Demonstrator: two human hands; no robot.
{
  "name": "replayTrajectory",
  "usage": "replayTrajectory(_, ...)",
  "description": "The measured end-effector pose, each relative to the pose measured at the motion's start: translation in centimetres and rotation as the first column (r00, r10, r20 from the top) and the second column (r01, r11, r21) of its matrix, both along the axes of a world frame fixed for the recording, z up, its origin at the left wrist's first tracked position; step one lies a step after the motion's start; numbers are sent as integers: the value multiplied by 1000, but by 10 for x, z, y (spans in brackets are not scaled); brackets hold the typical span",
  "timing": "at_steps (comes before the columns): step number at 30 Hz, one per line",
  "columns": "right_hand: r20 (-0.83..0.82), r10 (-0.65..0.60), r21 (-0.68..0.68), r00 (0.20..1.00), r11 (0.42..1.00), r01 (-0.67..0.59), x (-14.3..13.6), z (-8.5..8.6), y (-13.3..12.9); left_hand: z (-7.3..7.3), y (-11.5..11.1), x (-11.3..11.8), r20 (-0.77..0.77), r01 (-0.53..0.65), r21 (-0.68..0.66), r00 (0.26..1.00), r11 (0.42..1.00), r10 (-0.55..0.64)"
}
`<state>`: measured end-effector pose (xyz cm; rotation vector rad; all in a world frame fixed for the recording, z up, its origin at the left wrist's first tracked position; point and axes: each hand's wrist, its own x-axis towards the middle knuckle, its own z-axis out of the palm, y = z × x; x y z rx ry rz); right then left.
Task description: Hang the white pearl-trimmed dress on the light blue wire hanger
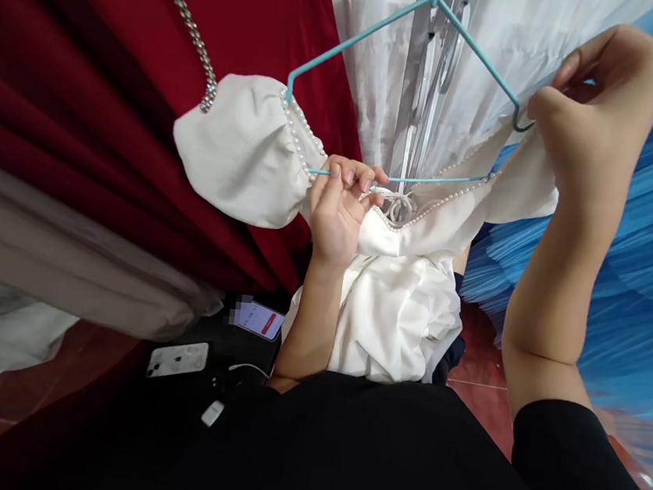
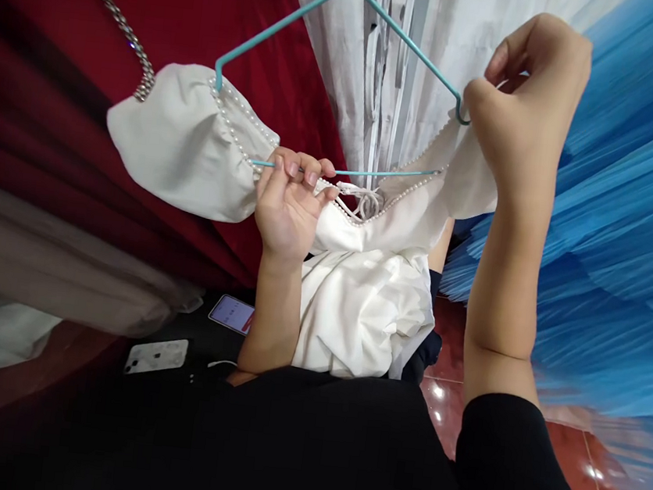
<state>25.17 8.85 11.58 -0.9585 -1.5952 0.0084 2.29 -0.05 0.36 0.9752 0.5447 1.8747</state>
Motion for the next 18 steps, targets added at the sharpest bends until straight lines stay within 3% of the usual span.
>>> replayTrajectory(4, -67, 121, -97, 990, 987, -127, -11, 6, -10, -1, 0, -1, -46, -13, -36, 999, 999, 11)
replayTrajectory(8, -102, 125, 151, 987, 983, -109, -20, 8, -47, -1, 1, 0, -38, 10, -28, 999, 1000, -11)
replayTrajectory(10, -74, 152, 188, 986, 973, -136, -28, 0, -66, -1, 1, 0, -21, 20, -11, 1000, 1000, -20)
replayTrajectory(12, 5, 227, 99, 974, 969, -226, -39, -17, -76, -1, 0, 0, -19, 14, -4, 1000, 1000, -14)
replayTrajectory(15, 259, 347, -25, 901, 935, -353, -57, -57, -72, -2, 0, -1, -32, 14, -4, 999, 1000, -14)
replayTrajectory(18, 401, 275, -21, 874, 956, -292, -72, -100, -57, -6, 3, -4, -41, 38, 2, 998, 999, -38)
